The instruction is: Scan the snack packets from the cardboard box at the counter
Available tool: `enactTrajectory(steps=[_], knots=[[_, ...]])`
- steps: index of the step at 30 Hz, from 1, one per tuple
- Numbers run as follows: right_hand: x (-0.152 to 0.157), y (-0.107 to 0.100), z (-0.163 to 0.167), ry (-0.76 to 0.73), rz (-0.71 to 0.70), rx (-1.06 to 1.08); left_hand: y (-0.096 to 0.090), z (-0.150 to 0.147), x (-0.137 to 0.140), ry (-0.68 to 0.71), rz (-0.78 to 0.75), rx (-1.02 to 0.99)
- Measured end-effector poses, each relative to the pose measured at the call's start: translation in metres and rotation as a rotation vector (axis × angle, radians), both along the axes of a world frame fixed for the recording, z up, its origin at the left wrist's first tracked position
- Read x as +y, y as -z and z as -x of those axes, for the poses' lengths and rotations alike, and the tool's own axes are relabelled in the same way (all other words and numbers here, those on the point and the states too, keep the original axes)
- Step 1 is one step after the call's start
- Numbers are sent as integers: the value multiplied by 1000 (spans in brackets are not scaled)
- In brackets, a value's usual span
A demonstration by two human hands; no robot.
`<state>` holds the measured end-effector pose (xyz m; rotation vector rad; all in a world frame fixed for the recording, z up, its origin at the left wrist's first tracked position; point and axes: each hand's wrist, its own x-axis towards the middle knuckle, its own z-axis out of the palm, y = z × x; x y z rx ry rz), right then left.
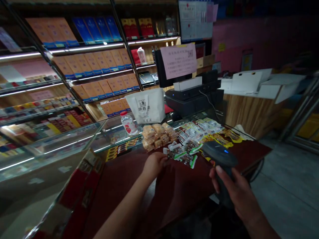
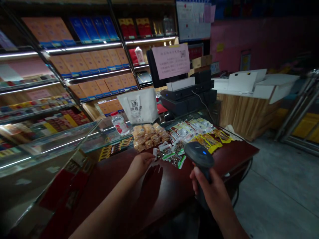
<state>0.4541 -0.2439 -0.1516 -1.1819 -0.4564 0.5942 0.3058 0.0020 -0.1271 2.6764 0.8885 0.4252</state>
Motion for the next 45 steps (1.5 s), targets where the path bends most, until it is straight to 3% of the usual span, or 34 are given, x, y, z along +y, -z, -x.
enactTrajectory(steps=[6, 13, 18, 21, 25, 27, 30, 33, 39, 42, 45], knots=[[-7, 5, -13, 54, 8, 6, 22, -60, -5, -125, -91, 36], [-5, 8, -14, 93, -12, 25, 25, -71, -10, -21, -146, 66], [4, 8, -6, 65, 18, 28, 28, -58, -7, -98, -135, -127], [13, 8, 4, 25, 12, 59, 21, -44, -15, -177, -86, -310], [27, 7, 26, -20, 13, 61, 6, -20, -53, -229, 321, -733], [32, 6, 37, -29, 15, 36, 3, -7, -78, -254, 462, -838], [36, 4, 52, -14, 32, 15, 9, 9, -112, -270, 470, -852], [37, 4, 61, -24, 40, 49, 21, 20, -136, -174, 329, -800], [38, 4, 65, -46, 70, 179, 27, 34, -149, 7, 106, -764], [39, 2, 65, -98, 42, 208, 21, 45, -138, -21, 161, -796], [39, -2, 67, -167, 0, 226, 13, 54, -122, -150, 431, -835]])
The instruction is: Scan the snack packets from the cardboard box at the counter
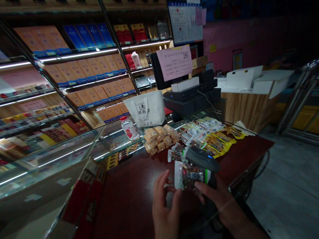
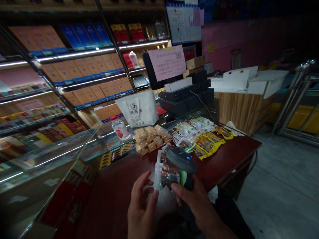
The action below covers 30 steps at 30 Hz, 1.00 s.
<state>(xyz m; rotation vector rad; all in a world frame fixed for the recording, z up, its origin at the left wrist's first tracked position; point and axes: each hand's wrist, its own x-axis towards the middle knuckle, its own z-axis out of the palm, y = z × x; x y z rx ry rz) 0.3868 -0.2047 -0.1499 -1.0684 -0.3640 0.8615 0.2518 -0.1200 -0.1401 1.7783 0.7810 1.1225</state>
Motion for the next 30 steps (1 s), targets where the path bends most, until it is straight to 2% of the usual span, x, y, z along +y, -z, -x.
enactTrajectory(steps=[3, 6, 10, 16, 19, 21, 24, 27, 30], knots=[[1, -3, 3, -46, -20, -14, -7, 2, 10, 181, 388, 12], [4, -3, 5, -87, -56, -53, -12, 2, 12, 255, 612, -60], [7, 1, 5, -87, -13, -104, -15, 7, 13, 203, 673, -133], [14, 6, 4, -36, 78, -110, -9, 17, 15, 195, 795, -167], [17, 5, 0, 22, 47, -93, -6, 20, 26, 145, 763, -201], [17, 3, -4, 54, 9, -98, -6, 21, 40, 98, 680, -206], [14, 0, -5, 71, 34, -125, -7, 23, 64, 30, 544, -197], [10, -1, 0, -15, 37, -164, -3, 23, 84, -4, 453, -188], [8, 1, 10, -122, 22, -220, 7, 24, 94, -31, 427, -181]])
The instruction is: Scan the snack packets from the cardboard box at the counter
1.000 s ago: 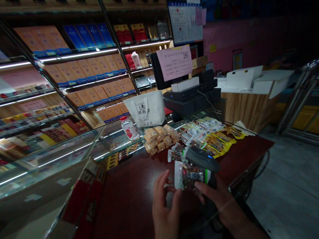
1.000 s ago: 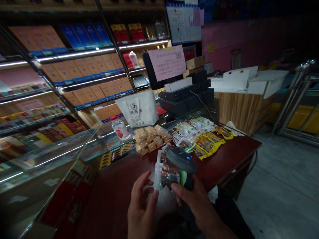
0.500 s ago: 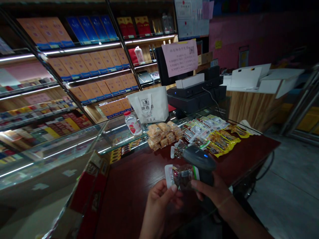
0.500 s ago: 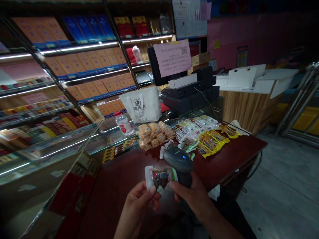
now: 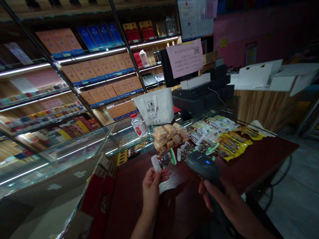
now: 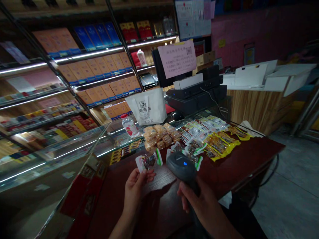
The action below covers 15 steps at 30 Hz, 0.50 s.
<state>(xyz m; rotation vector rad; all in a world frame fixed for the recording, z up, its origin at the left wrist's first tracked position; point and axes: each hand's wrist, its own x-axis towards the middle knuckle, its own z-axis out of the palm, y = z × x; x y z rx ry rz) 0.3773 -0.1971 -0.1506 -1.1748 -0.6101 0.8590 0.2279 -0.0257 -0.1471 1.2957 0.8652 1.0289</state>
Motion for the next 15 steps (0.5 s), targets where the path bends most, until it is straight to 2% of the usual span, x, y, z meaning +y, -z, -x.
enactTrajectory(steps=[7, 15], knots=[[2, 10, 13, -124, 14, -67, 18, 2, 3, -9, -13, 15], [1, 10, 15, -153, 33, -72, 20, 2, 4, -27, -98, 85]])
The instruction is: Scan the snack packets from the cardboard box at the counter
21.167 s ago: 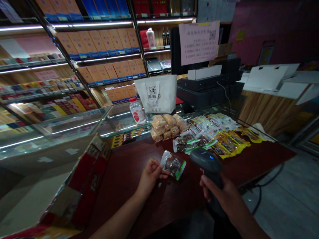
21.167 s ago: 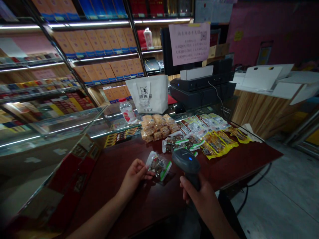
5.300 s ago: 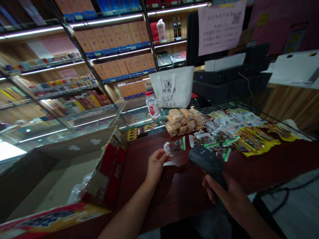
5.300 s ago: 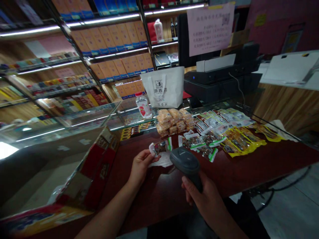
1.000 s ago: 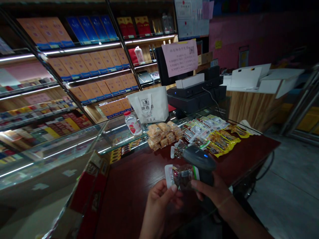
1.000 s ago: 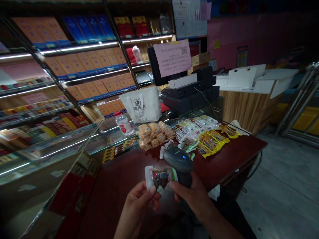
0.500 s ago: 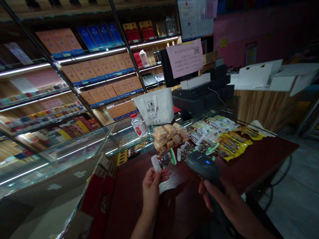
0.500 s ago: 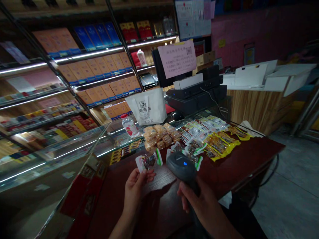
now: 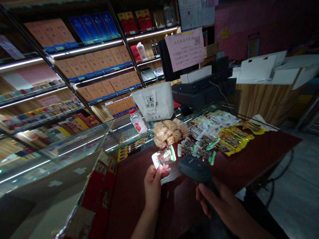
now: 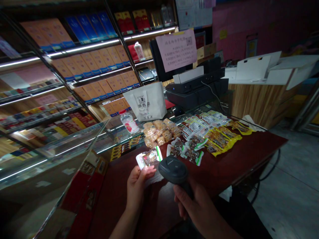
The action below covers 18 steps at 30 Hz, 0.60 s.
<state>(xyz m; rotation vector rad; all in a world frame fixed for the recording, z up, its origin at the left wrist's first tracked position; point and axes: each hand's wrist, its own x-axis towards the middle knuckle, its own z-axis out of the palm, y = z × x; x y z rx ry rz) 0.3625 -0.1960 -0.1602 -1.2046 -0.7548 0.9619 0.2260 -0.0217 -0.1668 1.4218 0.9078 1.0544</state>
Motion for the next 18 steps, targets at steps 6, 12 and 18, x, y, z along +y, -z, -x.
enactTrajectory(steps=[6, 12, 18], knots=[[-3, 1, 0, 14, -19, -27, 1, 0, 0, 10, 22, -40], [1, 11, -1, 3, 5, 24, 2, 0, 4, -27, 10, -108], [-1, 26, -4, -43, 139, 81, -24, 26, -12, -227, -122, -204]])
